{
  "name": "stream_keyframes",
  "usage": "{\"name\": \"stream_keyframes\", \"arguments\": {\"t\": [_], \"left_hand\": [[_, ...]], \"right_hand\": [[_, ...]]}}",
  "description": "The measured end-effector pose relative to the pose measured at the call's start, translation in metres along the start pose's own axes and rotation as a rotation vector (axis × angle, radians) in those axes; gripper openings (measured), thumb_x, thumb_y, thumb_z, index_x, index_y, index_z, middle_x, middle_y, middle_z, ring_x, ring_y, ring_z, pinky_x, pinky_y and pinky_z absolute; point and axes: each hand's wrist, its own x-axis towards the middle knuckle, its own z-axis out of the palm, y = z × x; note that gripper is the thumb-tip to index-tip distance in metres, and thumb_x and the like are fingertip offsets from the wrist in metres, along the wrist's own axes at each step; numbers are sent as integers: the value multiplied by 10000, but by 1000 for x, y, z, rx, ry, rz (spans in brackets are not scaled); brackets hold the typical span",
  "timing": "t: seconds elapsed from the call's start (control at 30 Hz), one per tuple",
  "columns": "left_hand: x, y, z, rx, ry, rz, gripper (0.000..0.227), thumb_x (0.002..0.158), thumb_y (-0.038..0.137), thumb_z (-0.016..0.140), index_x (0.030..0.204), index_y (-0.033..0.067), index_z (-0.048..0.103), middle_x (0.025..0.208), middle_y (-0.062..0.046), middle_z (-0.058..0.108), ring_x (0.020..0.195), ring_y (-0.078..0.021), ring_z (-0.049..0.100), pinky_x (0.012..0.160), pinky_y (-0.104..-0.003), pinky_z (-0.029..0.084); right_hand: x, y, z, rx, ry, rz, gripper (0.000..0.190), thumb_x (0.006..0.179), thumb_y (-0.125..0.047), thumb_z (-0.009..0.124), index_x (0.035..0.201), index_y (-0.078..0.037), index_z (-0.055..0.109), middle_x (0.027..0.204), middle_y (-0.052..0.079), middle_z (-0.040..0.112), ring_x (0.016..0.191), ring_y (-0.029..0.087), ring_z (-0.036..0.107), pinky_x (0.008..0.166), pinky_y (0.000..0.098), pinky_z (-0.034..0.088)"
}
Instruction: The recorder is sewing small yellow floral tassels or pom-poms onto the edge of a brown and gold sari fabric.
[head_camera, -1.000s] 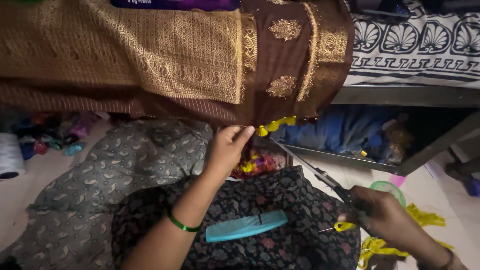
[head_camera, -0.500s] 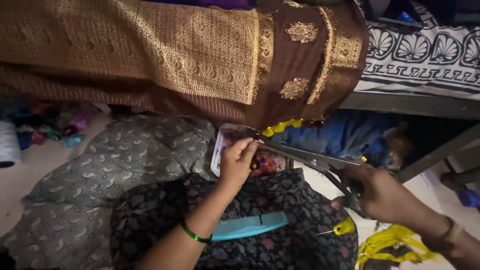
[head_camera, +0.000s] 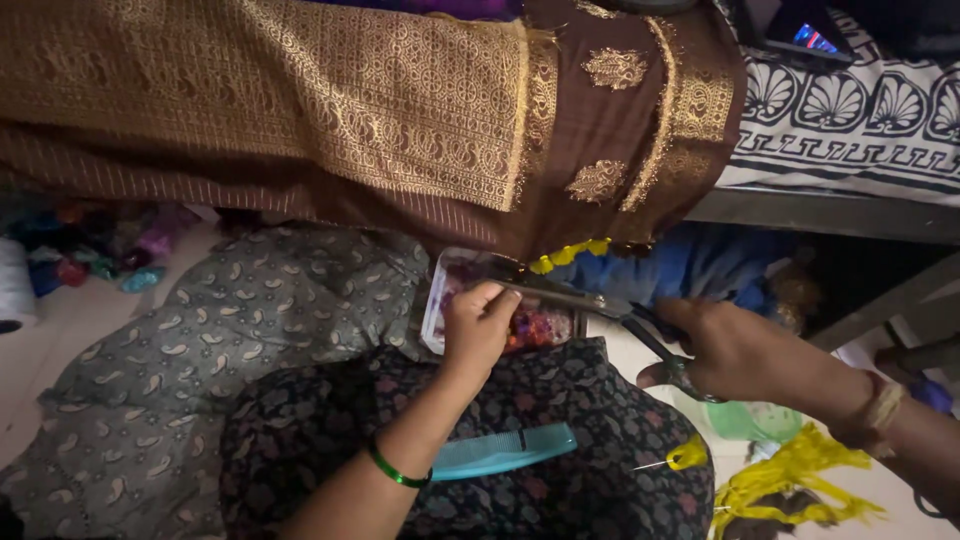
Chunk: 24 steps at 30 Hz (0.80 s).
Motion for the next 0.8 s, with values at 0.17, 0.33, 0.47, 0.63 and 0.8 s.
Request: {"name": "stream_keyframes", "arguments": {"t": [0.17, 0.33, 0.47, 0.63, 0.8], "left_hand": [[1, -4, -1, 94, 7, -178, 126, 932, 76, 698, 892, -10, 781, 709, -110, 654, 611, -147, 574, 568, -319, 454], [5, -7, 4, -127, 41, -97, 113, 913, 65, 683, 937, -4, 769, 847, -58, 792, 760, -105, 731, 734, -269, 564], [2, -5, -7, 132, 76, -152, 133, 927, 90, 726, 940, -22, 796, 767, -137, 740, 721, -171, 639, 680, -320, 505], [-7, -22, -48, -183, -21, -279, 182, 930, 112, 683, 956, -42, 776, 882, -116, 801, 843, -168, 756, 820, -292, 573], [-23, -8, -52, -186, -145, -370, 214, 947, 138, 640, 964, -27, 776, 920, -114, 801, 898, -175, 746, 896, -310, 557]], "right_hand": [[5, 4, 12, 39, -1, -26, 696, 653, -576, 882, 1082, -73, 667, 845, 211, 737, 880, 391, 728, 738, 476, 545], [1, 0, 12, 17, -22, 41, 531, 756, -511, 838, 991, -61, 686, 781, 211, 720, 728, 394, 717, 693, 446, 552], [-4, 24, 31, 57, 40, 16, 494, 743, -450, 870, 979, -54, 689, 752, 208, 704, 704, 394, 694, 657, 447, 536], [-24, 90, 94, 176, -101, -255, 253, 755, -206, 812, 981, -106, 760, 915, 107, 790, 793, 250, 748, 712, 355, 601], [-72, 118, 216, 436, -63, -228, 393, 771, -166, 803, 1135, -115, 664, 1069, 95, 734, 837, 237, 729, 741, 351, 599]]}}
